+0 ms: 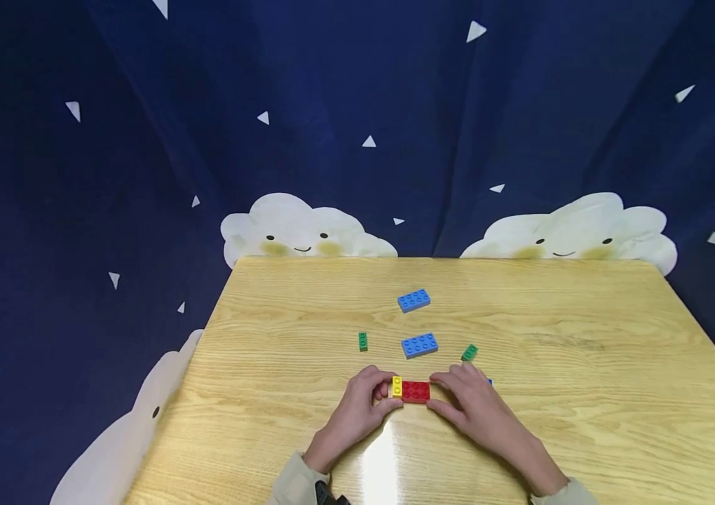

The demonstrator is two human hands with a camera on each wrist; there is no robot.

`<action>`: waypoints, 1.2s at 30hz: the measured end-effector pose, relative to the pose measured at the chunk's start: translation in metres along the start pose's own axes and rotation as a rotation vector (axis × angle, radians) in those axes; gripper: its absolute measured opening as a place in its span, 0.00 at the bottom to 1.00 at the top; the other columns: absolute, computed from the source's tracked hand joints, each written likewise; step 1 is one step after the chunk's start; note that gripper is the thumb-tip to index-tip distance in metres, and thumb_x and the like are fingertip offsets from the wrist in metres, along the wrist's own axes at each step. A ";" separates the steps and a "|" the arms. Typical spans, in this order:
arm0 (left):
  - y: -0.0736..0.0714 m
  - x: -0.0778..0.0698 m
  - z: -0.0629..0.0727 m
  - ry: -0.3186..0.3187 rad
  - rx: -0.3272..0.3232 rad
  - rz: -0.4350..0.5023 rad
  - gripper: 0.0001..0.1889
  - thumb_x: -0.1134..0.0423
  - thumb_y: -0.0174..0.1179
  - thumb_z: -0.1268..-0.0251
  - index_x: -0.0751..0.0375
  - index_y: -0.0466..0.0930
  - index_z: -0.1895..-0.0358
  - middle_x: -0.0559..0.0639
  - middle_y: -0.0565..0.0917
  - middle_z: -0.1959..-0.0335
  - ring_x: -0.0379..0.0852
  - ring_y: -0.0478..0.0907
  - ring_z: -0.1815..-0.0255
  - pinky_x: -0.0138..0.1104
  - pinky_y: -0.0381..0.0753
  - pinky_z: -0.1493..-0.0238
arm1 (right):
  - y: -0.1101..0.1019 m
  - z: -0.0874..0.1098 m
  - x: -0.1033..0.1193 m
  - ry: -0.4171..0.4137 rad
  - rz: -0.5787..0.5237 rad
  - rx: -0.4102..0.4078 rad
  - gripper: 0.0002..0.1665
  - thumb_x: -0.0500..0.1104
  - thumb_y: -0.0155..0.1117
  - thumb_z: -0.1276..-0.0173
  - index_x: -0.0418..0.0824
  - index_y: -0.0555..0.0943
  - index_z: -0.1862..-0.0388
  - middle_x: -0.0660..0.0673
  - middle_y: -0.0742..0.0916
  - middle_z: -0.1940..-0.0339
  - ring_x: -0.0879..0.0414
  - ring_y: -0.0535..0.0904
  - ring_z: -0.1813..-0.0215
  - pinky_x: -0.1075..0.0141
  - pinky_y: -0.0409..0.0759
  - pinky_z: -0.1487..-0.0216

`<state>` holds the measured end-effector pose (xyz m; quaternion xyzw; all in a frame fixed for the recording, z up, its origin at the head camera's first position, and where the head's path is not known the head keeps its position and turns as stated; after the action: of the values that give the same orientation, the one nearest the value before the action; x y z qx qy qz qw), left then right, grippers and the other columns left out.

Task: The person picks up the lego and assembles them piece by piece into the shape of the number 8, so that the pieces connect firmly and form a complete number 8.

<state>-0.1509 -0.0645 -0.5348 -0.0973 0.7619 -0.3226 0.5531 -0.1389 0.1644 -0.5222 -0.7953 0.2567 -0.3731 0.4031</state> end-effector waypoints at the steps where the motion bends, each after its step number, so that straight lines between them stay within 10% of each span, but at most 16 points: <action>1: 0.000 0.000 0.000 -0.001 0.000 0.004 0.19 0.64 0.76 0.39 0.67 0.86 0.47 0.50 0.76 0.70 0.41 0.71 0.69 0.25 0.71 0.66 | -0.002 0.000 -0.001 0.002 -0.002 -0.003 0.21 0.52 0.80 0.37 0.43 0.87 0.50 0.58 0.79 0.68 0.62 0.64 0.60 0.64 0.67 0.57; 11: 0.000 -0.001 0.001 0.004 0.008 0.023 0.19 0.64 0.76 0.39 0.68 0.86 0.46 0.52 0.78 0.69 0.44 0.73 0.69 0.26 0.73 0.64 | -0.021 0.007 -0.018 0.087 -0.033 0.026 0.22 0.49 0.81 0.38 0.42 0.87 0.48 0.58 0.80 0.68 0.62 0.64 0.62 0.46 0.71 0.37; 15: 0.001 0.000 0.001 0.008 0.011 0.021 0.20 0.64 0.76 0.39 0.68 0.86 0.46 0.52 0.78 0.69 0.43 0.72 0.69 0.26 0.73 0.64 | -0.029 0.009 -0.025 0.118 -0.035 0.030 0.24 0.49 0.82 0.39 0.42 0.87 0.47 0.57 0.83 0.65 0.62 0.66 0.61 0.58 0.71 0.51; 22: 0.002 0.001 0.001 0.002 0.014 0.010 0.19 0.64 0.76 0.39 0.68 0.86 0.46 0.52 0.78 0.70 0.41 0.71 0.69 0.25 0.72 0.65 | -0.040 0.015 -0.035 0.213 0.007 0.087 0.29 0.55 0.82 0.40 0.41 0.87 0.44 0.48 0.90 0.49 0.52 0.80 0.50 0.46 0.75 0.46; 36: 0.001 0.001 0.000 0.000 0.000 0.015 0.19 0.64 0.77 0.39 0.67 0.86 0.47 0.52 0.78 0.70 0.42 0.71 0.69 0.25 0.72 0.65 | -0.053 0.023 -0.052 0.198 0.014 0.248 0.36 0.58 0.84 0.44 0.43 0.85 0.41 0.52 0.89 0.54 0.58 0.80 0.57 0.53 0.78 0.55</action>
<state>-0.1514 -0.0640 -0.5357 -0.0917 0.7627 -0.3183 0.5555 -0.1452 0.2401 -0.5072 -0.6970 0.2528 -0.4758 0.4733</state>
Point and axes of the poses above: each hand's wrist, its own z-axis away from the middle knuckle, its own y-axis out of the palm, x = y × z, the point moved 3 cm from there along -z, towards the middle knuckle
